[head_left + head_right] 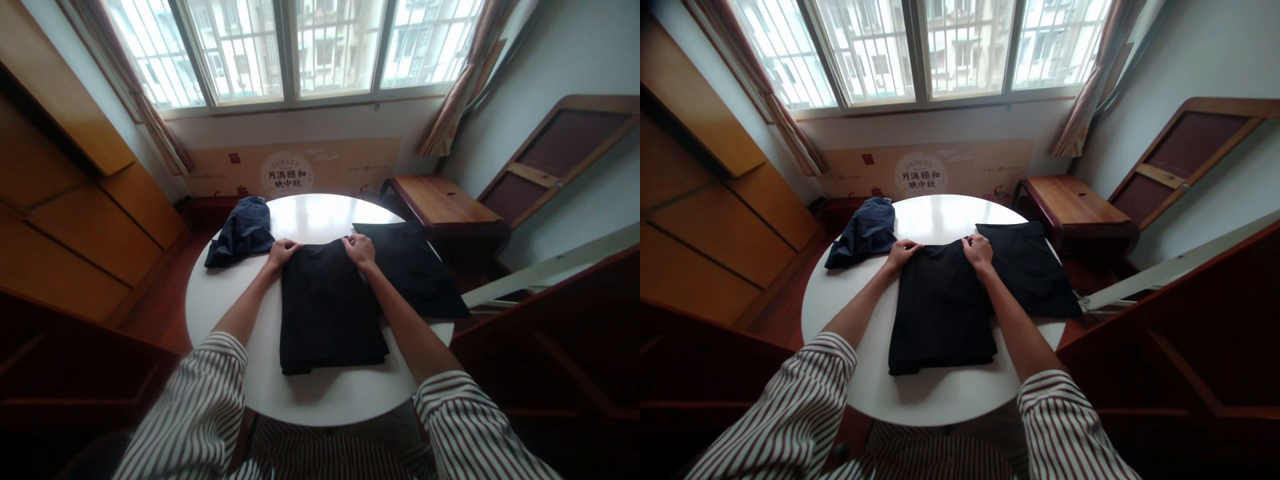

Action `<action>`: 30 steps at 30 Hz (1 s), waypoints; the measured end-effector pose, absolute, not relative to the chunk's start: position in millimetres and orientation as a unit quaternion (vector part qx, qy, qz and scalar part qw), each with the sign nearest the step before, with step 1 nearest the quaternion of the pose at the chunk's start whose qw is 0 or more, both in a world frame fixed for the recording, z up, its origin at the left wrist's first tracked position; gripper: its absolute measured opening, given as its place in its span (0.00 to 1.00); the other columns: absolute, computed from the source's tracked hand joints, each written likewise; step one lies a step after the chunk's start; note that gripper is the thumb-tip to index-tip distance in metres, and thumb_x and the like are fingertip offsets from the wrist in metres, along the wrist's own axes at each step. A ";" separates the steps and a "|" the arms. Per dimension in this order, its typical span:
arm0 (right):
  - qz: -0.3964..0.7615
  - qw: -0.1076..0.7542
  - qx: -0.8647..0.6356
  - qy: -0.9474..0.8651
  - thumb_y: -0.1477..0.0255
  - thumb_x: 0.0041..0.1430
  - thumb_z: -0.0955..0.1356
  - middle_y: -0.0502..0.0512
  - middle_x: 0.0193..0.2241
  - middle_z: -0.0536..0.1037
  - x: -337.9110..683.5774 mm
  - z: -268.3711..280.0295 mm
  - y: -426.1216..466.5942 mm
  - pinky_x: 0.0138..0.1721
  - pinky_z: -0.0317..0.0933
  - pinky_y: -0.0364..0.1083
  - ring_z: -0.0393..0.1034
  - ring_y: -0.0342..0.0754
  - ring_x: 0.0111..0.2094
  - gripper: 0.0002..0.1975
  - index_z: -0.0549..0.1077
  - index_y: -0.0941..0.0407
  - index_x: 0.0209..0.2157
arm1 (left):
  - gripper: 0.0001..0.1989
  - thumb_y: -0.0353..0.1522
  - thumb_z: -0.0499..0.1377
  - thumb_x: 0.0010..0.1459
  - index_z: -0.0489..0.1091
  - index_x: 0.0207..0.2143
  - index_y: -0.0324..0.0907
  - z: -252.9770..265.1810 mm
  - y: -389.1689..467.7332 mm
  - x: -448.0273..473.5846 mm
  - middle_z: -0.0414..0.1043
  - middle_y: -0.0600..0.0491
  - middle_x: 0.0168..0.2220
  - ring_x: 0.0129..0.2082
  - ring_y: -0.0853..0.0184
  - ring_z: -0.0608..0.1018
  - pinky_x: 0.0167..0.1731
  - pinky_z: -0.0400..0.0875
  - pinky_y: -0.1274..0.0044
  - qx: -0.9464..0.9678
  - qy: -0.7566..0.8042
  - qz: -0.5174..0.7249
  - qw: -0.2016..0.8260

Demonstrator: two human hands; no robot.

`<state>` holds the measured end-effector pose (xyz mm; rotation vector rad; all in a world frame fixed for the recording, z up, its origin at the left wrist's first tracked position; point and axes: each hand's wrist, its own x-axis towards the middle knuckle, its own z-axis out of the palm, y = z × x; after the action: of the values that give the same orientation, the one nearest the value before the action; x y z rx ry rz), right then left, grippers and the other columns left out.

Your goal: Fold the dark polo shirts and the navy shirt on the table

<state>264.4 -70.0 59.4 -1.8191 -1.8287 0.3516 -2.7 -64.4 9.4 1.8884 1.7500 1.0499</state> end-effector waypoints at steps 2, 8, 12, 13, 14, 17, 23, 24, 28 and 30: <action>0.133 0.284 -0.674 -0.669 0.65 0.64 0.64 0.64 0.37 0.81 267.5 55.9 -67.6 0.41 0.66 0.47 0.76 0.56 0.41 0.14 0.79 0.58 0.37 | 0.15 0.41 0.61 0.59 0.80 0.36 0.38 7.1 -61.2 -5.2 0.81 0.47 0.39 0.40 0.63 0.80 0.43 0.72 0.77 0.664 0.622 0.372 0.181; 0.152 0.326 -0.674 -0.645 0.67 0.64 0.64 0.65 0.36 0.81 276.3 48.9 -61.1 0.43 0.65 0.47 0.75 0.55 0.40 0.14 0.78 0.60 0.35 | 0.17 0.43 0.59 0.60 0.80 0.34 0.39 3.8 -54.6 -7.8 0.81 0.50 0.35 0.37 0.64 0.79 0.38 0.70 0.77 0.666 0.635 0.343 0.187; 0.157 0.321 -0.677 -0.643 0.66 0.65 0.64 0.64 0.37 0.81 275.4 48.1 -60.5 0.43 0.64 0.46 0.75 0.55 0.41 0.13 0.77 0.59 0.36 | 0.16 0.42 0.58 0.61 0.80 0.36 0.40 6.4 -55.6 -6.0 0.80 0.50 0.35 0.37 0.63 0.79 0.39 0.70 0.76 0.671 0.641 0.326 0.183; 0.158 0.319 -0.679 -0.642 0.66 0.65 0.64 0.63 0.37 0.81 275.0 48.1 -60.6 0.42 0.64 0.46 0.75 0.55 0.41 0.13 0.77 0.59 0.36 | 0.16 0.42 0.58 0.61 0.80 0.36 0.40 7.6 -56.0 -5.3 0.80 0.49 0.36 0.38 0.63 0.79 0.40 0.70 0.76 0.672 0.643 0.321 0.179; 0.160 0.318 -0.680 -0.641 0.66 0.65 0.64 0.63 0.37 0.81 274.9 47.9 -60.6 0.42 0.64 0.47 0.75 0.55 0.41 0.13 0.77 0.59 0.36 | 0.16 0.41 0.58 0.61 0.80 0.37 0.40 8.7 -56.5 -4.4 0.80 0.49 0.37 0.38 0.62 0.79 0.40 0.69 0.76 0.674 0.646 0.313 0.172; 0.171 0.318 -0.677 -0.641 0.65 0.64 0.65 0.61 0.35 0.80 275.6 46.2 -60.7 0.41 0.64 0.47 0.75 0.55 0.39 0.12 0.76 0.58 0.39 | 0.16 0.41 0.58 0.62 0.80 0.38 0.39 11.5 -58.3 -0.8 0.80 0.47 0.39 0.39 0.61 0.79 0.42 0.69 0.75 0.680 0.657 0.291 0.145; 0.180 0.341 -0.644 -0.661 0.67 0.59 0.68 0.54 0.28 0.78 277.5 40.5 -61.8 0.41 0.64 0.48 0.75 0.54 0.36 0.18 0.69 0.58 0.50 | 0.15 0.43 0.60 0.61 0.80 0.39 0.42 12.9 -60.9 5.6 0.80 0.47 0.41 0.41 0.60 0.79 0.47 0.69 0.72 0.696 0.640 0.297 0.132; 0.180 0.348 -0.640 -0.661 0.67 0.60 0.67 0.54 0.28 0.77 277.2 40.2 -62.5 0.41 0.63 0.48 0.74 0.54 0.35 0.17 0.68 0.58 0.50 | 0.15 0.42 0.60 0.61 0.80 0.39 0.42 12.8 -60.6 5.7 0.80 0.47 0.41 0.41 0.60 0.79 0.47 0.69 0.72 0.695 0.642 0.295 0.135; 0.167 0.366 -0.644 -0.651 0.69 0.64 0.63 0.56 0.29 0.77 274.9 42.7 -67.5 0.43 0.63 0.49 0.74 0.55 0.36 0.19 0.63 0.60 0.55 | 0.15 0.42 0.59 0.62 0.80 0.39 0.42 11.9 -57.9 4.3 0.81 0.48 0.40 0.41 0.60 0.79 0.46 0.69 0.73 0.684 0.652 0.290 0.152; 0.151 0.348 -0.650 -0.659 0.70 0.65 0.62 0.59 0.32 0.78 273.6 47.2 -71.3 0.45 0.63 0.50 0.74 0.56 0.39 0.21 0.62 0.61 0.57 | 0.15 0.42 0.60 0.61 0.80 0.39 0.42 11.5 -57.0 3.5 0.81 0.48 0.38 0.40 0.61 0.80 0.44 0.69 0.74 0.681 0.651 0.295 0.160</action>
<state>273.6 -71.3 47.2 -1.6850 -1.7081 0.3906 3.5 -57.0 11.5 1.9468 1.8590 0.8415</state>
